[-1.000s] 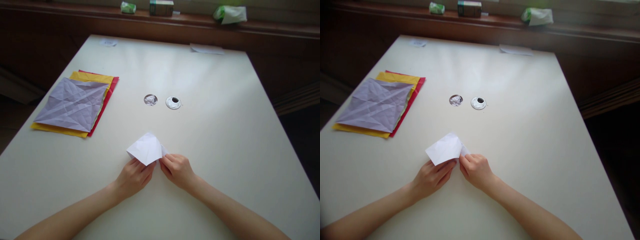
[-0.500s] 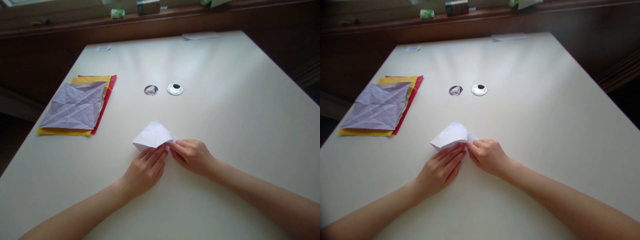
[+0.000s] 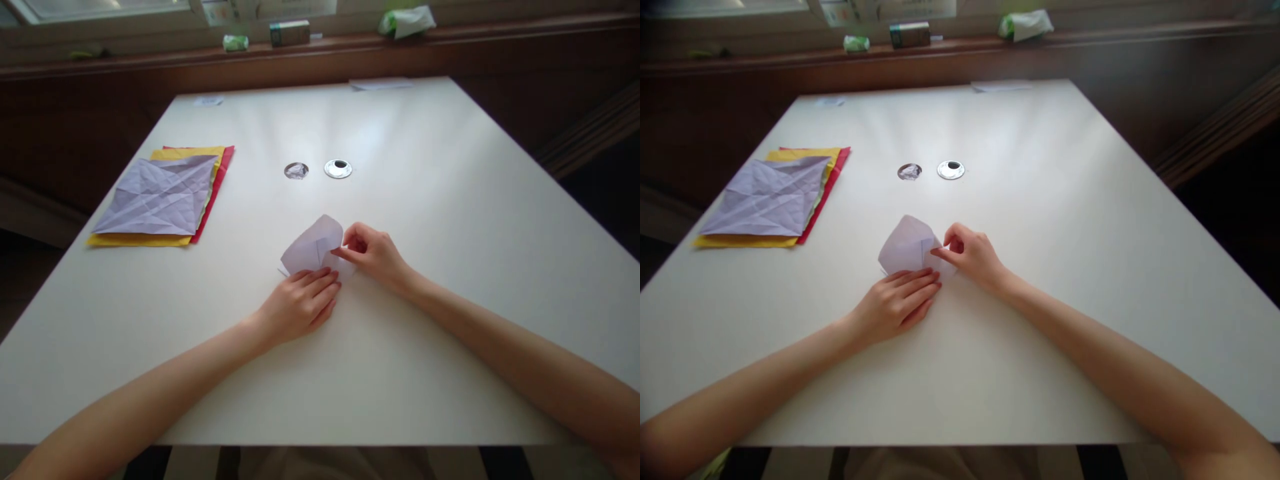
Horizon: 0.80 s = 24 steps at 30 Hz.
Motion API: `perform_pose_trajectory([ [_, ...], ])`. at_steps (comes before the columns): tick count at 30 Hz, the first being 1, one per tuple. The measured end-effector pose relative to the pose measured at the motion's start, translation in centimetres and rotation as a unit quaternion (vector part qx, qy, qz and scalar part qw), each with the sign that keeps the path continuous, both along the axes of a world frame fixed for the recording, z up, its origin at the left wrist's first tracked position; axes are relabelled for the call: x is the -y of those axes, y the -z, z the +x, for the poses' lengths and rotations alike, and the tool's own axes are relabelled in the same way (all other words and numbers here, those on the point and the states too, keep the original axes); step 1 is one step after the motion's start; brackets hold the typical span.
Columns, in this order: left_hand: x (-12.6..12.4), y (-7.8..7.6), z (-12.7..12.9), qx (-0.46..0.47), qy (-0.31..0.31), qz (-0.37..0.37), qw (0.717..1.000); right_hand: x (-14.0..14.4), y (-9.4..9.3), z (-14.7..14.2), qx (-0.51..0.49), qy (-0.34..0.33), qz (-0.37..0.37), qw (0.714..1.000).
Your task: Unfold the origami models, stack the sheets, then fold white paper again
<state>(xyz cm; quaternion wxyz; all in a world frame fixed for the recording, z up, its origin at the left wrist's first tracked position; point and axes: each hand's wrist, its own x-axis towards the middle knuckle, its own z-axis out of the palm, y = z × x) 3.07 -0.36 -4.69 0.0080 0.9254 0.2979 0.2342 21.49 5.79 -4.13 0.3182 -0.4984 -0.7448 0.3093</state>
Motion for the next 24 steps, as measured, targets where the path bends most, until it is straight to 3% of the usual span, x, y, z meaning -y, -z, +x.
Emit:
perform_pose_trajectory([
  [4,0.7,0.0,0.1,0.005,0.005,0.006,1.000,1.0,0.0,-0.4,-0.019,0.027,-0.009,0.999],
  [17,0.5,-0.4,-0.3,0.022,0.033,-0.014,0.999,2.2,0.3,-0.8,0.077,0.017,0.016,0.997],
  [24,0.1,-0.1,-0.6,0.039,0.032,-0.035,0.998,1.9,0.8,-0.6,0.079,0.010,0.110,0.991],
])
